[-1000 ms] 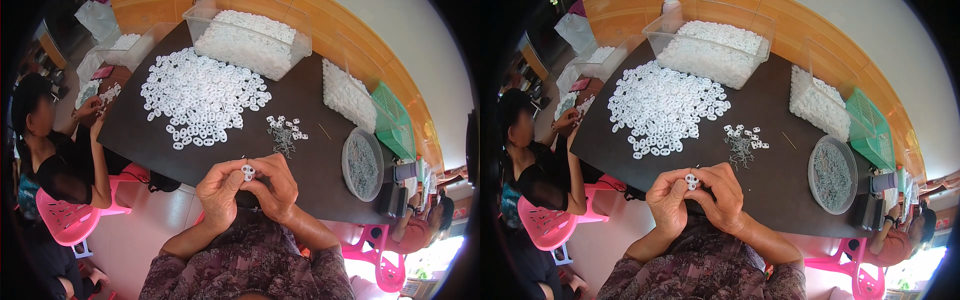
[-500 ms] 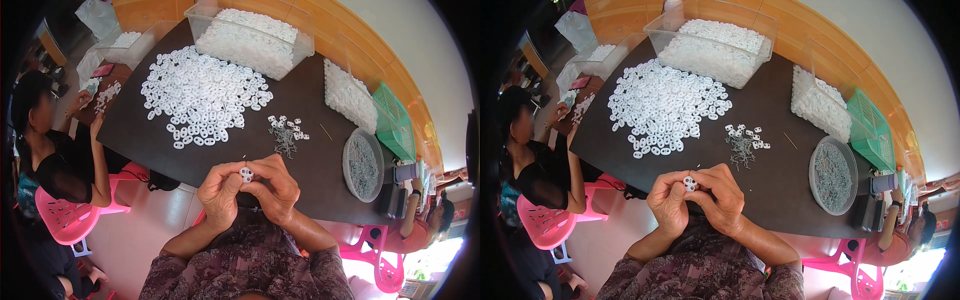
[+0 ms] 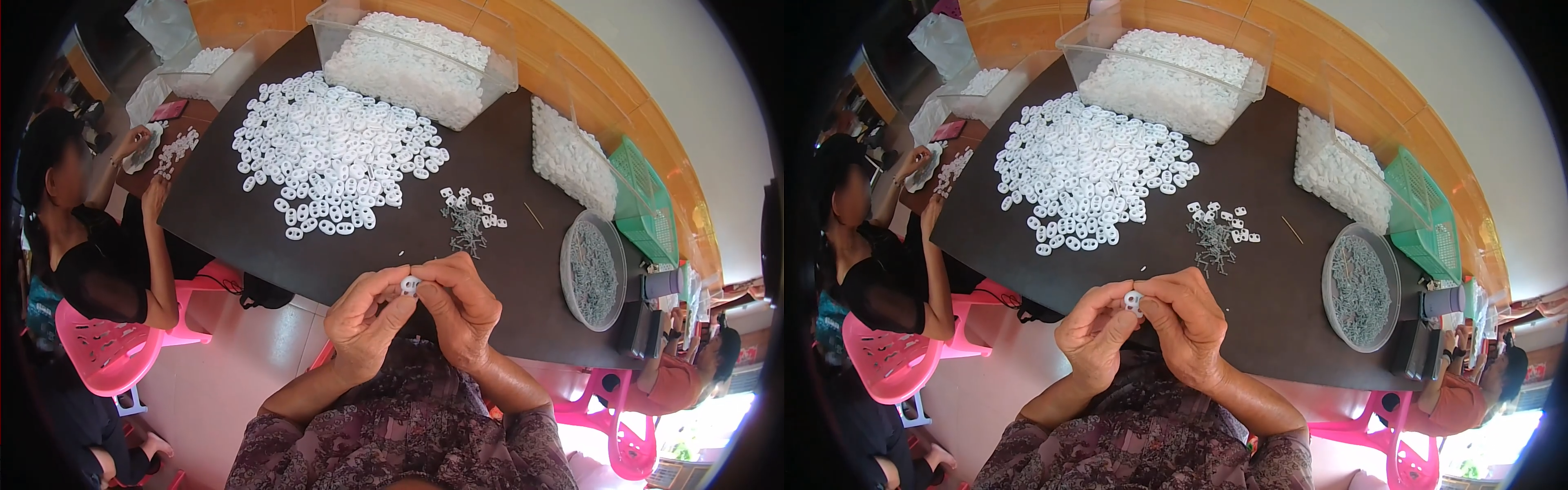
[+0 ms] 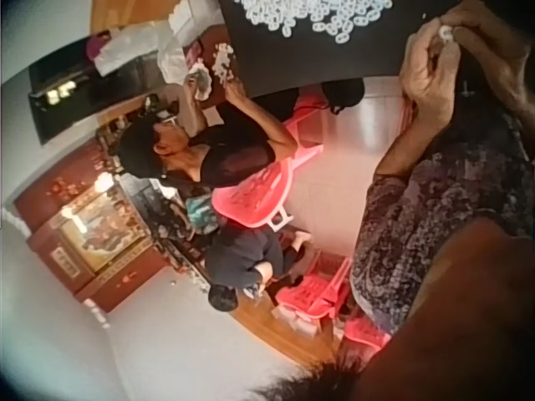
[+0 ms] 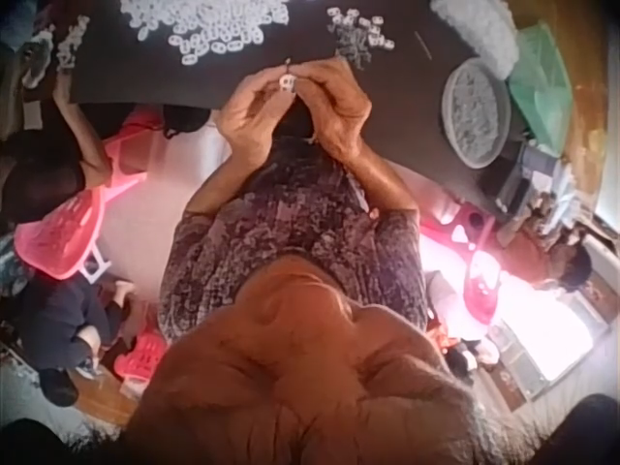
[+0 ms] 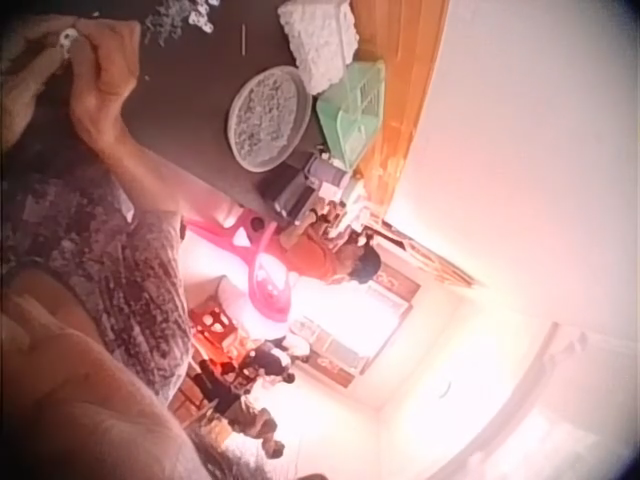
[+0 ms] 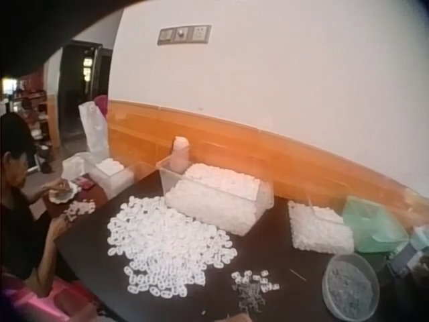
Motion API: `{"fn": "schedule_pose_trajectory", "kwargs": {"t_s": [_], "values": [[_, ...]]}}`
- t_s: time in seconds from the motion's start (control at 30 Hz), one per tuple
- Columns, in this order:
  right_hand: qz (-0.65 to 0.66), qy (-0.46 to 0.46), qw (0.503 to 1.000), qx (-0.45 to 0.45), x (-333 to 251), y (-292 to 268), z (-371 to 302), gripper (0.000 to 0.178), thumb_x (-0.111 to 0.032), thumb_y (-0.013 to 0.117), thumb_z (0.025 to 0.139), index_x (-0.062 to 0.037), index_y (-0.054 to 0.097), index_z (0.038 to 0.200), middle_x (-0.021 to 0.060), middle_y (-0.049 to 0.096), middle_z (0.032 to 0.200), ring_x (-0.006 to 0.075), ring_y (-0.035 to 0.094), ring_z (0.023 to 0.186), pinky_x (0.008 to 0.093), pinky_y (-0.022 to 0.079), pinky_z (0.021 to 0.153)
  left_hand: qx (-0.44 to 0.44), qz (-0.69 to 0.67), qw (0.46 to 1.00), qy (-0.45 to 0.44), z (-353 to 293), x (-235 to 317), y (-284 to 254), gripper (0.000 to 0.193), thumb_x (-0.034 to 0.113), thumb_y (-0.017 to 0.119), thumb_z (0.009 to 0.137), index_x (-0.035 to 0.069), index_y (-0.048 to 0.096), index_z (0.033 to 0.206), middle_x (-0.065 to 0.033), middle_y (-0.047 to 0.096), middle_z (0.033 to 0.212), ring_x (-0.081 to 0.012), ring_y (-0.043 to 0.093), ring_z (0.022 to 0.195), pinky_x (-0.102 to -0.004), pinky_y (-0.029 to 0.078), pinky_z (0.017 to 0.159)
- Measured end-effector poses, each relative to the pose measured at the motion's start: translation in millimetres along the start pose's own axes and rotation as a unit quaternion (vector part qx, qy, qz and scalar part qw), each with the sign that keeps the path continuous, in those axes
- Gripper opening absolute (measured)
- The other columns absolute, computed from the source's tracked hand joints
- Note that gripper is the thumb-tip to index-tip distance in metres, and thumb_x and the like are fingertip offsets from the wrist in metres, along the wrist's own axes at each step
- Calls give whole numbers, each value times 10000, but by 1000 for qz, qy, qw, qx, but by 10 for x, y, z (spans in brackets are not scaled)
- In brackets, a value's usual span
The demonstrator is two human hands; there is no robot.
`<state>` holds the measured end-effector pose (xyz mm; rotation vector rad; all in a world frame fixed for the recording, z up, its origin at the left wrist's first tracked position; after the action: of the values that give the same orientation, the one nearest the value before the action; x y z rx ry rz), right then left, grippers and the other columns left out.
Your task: Assemble white plastic components by inserting small metal pins or wires.
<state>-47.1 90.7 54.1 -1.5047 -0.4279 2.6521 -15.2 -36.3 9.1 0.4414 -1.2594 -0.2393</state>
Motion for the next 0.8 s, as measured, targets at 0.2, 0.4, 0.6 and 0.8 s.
{"fn": "schedule_pose_trajectory", "kwargs": {"t_s": [0.2,0.4,0.6,0.8], "values": [[61,75,995,28,81,24,-44,159,57,643,814,14,670,964,80,654,880,171,555,785,272,455,681,10,55,998,17,18,-10,-8,344,-83,667,819,-55,599,1156,-45,592,966,-81,555,853,-210,455,764],[56,83,994,49,92,36,-59,145,56,648,816,20,669,955,77,653,860,164,542,755,264,439,650,41,68,997,11,22,-26,-11,345,-112,657,804,-48,610,1140,-38,586,927,-71,553,819,-202,455,730],[9,44,996,73,62,68,-70,150,64,655,808,22,669,951,73,649,840,162,531,716,265,428,617,64,66,996,2,34,-22,5,347,-135,635,794,-51,613,1130,-18,568,908,-59,516,799,-192,432,707],[34,85,993,80,91,75,-62,156,68,649,809,24,670,956,65,644,832,138,523,714,251,416,599,73,10,997,-32,43,-60,2,354,-154,610,781,-54,614,1121,-3,569,899,-44,493,776,-177,416,685]]}}
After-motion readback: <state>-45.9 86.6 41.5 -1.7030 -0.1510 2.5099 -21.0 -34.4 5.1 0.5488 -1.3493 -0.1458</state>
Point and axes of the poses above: each hand's wrist, its own z-axis towards the middle knuckle, its own y-axis out of the palm, x = y × z, the point moved 5 cm from there along z, towards the middle knuckle
